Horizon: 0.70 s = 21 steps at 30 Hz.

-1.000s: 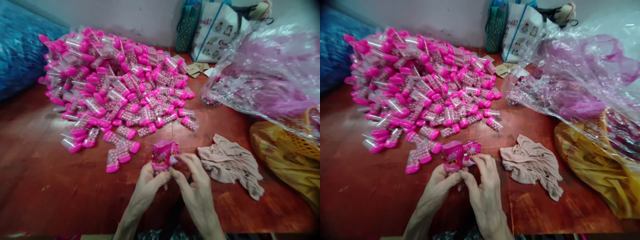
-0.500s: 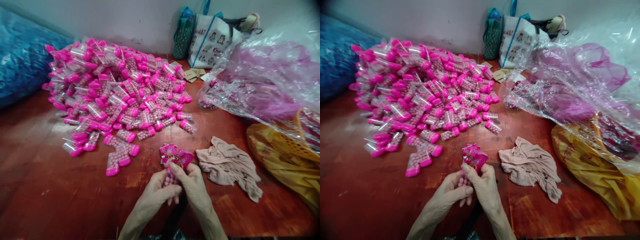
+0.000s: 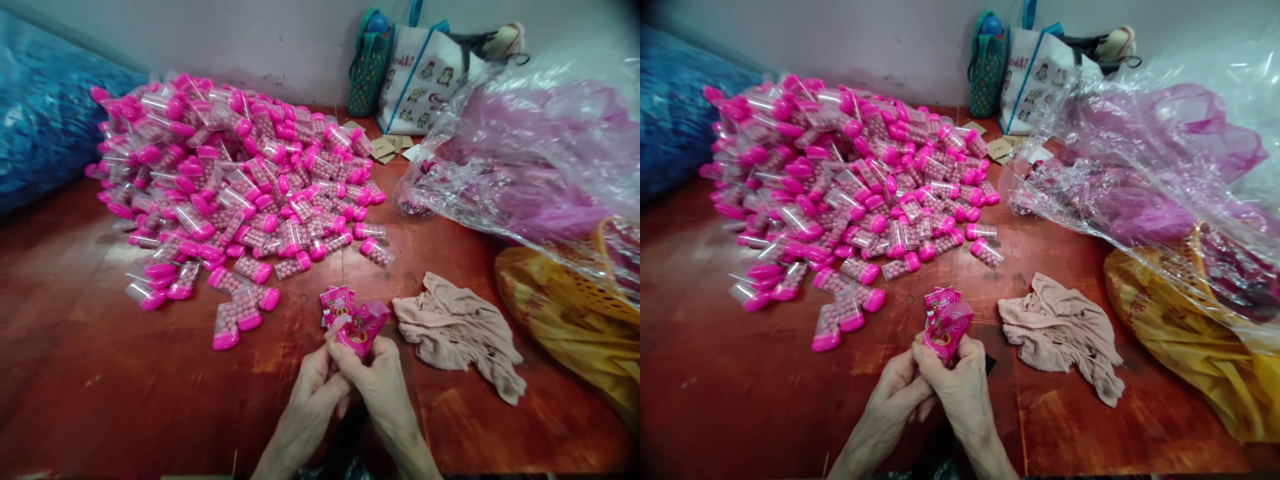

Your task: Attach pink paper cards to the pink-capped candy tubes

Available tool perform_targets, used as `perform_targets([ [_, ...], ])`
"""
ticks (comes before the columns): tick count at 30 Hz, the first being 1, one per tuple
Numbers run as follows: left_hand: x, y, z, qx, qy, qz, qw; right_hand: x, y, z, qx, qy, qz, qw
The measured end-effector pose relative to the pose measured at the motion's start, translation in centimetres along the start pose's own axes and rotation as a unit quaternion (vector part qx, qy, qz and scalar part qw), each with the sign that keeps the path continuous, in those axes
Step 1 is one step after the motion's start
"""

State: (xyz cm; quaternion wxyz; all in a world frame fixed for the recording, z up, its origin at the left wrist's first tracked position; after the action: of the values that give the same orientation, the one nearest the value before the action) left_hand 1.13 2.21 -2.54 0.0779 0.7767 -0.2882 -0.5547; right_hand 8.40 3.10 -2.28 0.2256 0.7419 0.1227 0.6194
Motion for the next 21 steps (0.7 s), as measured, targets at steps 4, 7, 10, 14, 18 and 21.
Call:
perform_targets([
  [4, -1.3, 0.0, 0.0, 0.026, -0.099, -0.001, 0.995, 1.5, -0.2, 0.9, 0.016, -0.081, 0.043, 0.996],
  [7, -1.8, 0.3, 0.4, 0.019, -0.176, -0.006, 0.984, 2.5, -0.6, 2.0, -0.016, -0.078, 0.099, 0.992],
  [10, -2.0, 0.5, 0.6, 0.000, -0.243, -0.012, 0.970, 2.1, -0.9, 2.2, -0.034, -0.054, 0.083, 0.994],
  [14, -2.4, 0.4, 0.5, -0.015, -0.267, -0.035, 0.963, 0.9, -0.8, 1.4, -0.027, -0.090, 0.015, 0.995],
  [18, -1.5, 0.2, -0.2, 0.014, -0.215, -0.027, 0.976, -0.6, -0.4, 1.2, -0.051, -0.069, -0.034, 0.996],
  [21, -1.0, 0.0, -0.2, 0.012, -0.166, -0.022, 0.986, -1.4, -0.4, 1.2, -0.057, -0.064, -0.040, 0.995],
])
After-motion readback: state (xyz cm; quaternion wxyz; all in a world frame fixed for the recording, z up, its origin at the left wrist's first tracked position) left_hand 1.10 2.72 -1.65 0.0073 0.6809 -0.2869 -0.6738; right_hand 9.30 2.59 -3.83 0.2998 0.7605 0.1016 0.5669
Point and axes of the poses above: each hand's wrist, its own y-axis away from the middle knuckle, its own z-axis out of the back of the hand, x = y × z, the point moved 9 cm from there along -y, towards the middle knuckle, and after that the axes turned 2 degrees about -z, right-handed, at the moved point
